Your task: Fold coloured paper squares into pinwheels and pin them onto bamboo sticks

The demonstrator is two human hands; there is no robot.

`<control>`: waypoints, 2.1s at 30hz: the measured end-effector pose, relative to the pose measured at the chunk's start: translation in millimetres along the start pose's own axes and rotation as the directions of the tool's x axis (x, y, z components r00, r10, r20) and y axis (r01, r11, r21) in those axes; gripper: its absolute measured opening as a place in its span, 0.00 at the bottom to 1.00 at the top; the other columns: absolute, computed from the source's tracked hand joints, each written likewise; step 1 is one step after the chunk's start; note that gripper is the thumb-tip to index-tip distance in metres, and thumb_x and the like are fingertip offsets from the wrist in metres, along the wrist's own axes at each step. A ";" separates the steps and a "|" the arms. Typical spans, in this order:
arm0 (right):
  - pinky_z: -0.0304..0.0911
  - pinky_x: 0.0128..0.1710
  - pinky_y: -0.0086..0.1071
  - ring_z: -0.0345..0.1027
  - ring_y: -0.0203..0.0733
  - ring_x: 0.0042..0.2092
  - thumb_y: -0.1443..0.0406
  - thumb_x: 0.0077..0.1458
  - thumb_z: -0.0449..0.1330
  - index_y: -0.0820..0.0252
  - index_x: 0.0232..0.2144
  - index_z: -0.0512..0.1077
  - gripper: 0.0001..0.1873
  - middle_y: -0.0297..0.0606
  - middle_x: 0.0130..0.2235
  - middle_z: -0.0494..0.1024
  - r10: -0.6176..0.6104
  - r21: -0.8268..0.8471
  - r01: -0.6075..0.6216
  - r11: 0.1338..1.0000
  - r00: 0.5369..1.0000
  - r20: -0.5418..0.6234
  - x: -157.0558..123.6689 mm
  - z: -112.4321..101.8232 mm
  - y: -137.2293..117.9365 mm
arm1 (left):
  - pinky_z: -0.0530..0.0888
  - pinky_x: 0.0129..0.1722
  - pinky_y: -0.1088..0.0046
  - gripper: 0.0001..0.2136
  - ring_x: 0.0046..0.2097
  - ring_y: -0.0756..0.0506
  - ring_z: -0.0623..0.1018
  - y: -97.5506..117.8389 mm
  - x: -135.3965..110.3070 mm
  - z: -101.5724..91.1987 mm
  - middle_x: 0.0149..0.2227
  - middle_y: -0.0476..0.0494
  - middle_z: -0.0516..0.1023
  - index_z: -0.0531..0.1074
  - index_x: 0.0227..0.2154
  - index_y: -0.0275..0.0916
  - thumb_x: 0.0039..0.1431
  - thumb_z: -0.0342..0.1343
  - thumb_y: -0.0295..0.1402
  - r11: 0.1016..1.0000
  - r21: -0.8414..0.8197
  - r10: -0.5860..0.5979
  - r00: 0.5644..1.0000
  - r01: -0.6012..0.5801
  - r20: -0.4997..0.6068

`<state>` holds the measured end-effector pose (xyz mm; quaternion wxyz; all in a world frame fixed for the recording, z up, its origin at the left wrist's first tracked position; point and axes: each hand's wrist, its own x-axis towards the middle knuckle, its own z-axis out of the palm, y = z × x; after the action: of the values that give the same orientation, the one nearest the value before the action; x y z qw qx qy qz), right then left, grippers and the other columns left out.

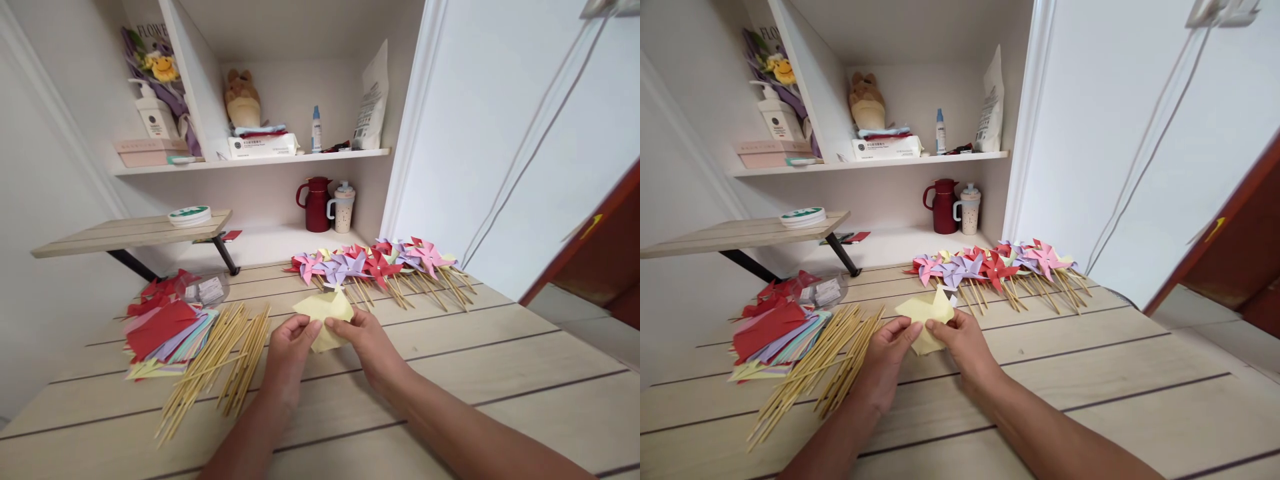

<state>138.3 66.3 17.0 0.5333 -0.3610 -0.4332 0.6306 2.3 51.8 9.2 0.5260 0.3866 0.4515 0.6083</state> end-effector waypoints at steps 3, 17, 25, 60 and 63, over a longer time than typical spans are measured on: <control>0.63 0.40 0.36 0.71 0.43 0.36 0.60 0.43 0.72 0.60 0.37 0.79 0.17 0.39 0.35 0.82 -0.012 0.026 0.011 1.000 0.998 0.063 -2.9 1.9 -2.1 | 0.70 0.33 0.74 0.14 0.30 0.49 0.75 0.5 0.5 -2.0 0.28 0.47 0.79 0.78 0.27 0.35 0.43 0.71 0.40 1.000 0.001 -0.005 0.999 0.005 -0.039; 0.63 0.41 0.34 0.71 0.43 0.40 0.55 0.46 0.71 0.56 0.37 0.81 0.17 0.38 0.39 0.82 0.083 0.129 -0.078 0.989 0.996 -0.031 21.1 -23.5 -5.9 | 0.74 0.40 0.71 0.18 0.37 0.44 0.79 1.5 6.5 -10.9 0.35 0.39 0.83 0.81 0.36 0.33 0.44 0.70 0.40 0.990 -0.118 -0.083 0.995 0.078 -0.045; 0.64 0.39 0.33 0.72 0.39 0.35 0.58 0.37 0.77 0.58 0.34 0.80 0.20 0.36 0.34 0.82 0.049 0.094 -0.053 0.994 0.998 0.043 12.1 -16.1 -13.0 | 0.72 0.36 0.72 0.16 0.34 0.46 0.78 1.4 4.1 -6.6 0.31 0.42 0.82 0.80 0.31 0.34 0.43 0.70 0.41 0.999 0.028 -0.039 0.998 0.041 -0.052; 0.66 0.34 0.34 0.72 0.40 0.31 0.58 0.36 0.77 0.59 0.29 0.80 0.17 0.36 0.30 0.82 0.060 -0.163 -0.046 0.986 0.995 0.081 8.7 -14.7 -16.4 | 0.71 0.35 0.73 0.08 0.34 0.45 0.76 6.7 -2.0 0.3 0.29 0.44 0.79 0.80 0.23 0.38 0.44 0.68 0.37 0.971 0.210 0.133 0.989 -0.116 -0.068; 0.66 0.34 0.35 0.73 0.42 0.32 0.58 0.36 0.76 0.59 0.30 0.80 0.17 0.37 0.31 0.82 0.030 -0.205 -0.014 0.979 0.997 0.076 9.1 -16.9 -15.1 | 0.70 0.35 0.73 0.08 0.34 0.45 0.76 8.4 -3.6 1.2 0.29 0.44 0.79 0.80 0.23 0.38 0.45 0.67 0.37 0.967 0.225 0.138 0.989 -0.121 -0.061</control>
<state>157.7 78.8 24.9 0.4688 -0.3935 -0.5122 0.6025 1.5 48.2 17.6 0.4215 0.4478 0.5098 0.6016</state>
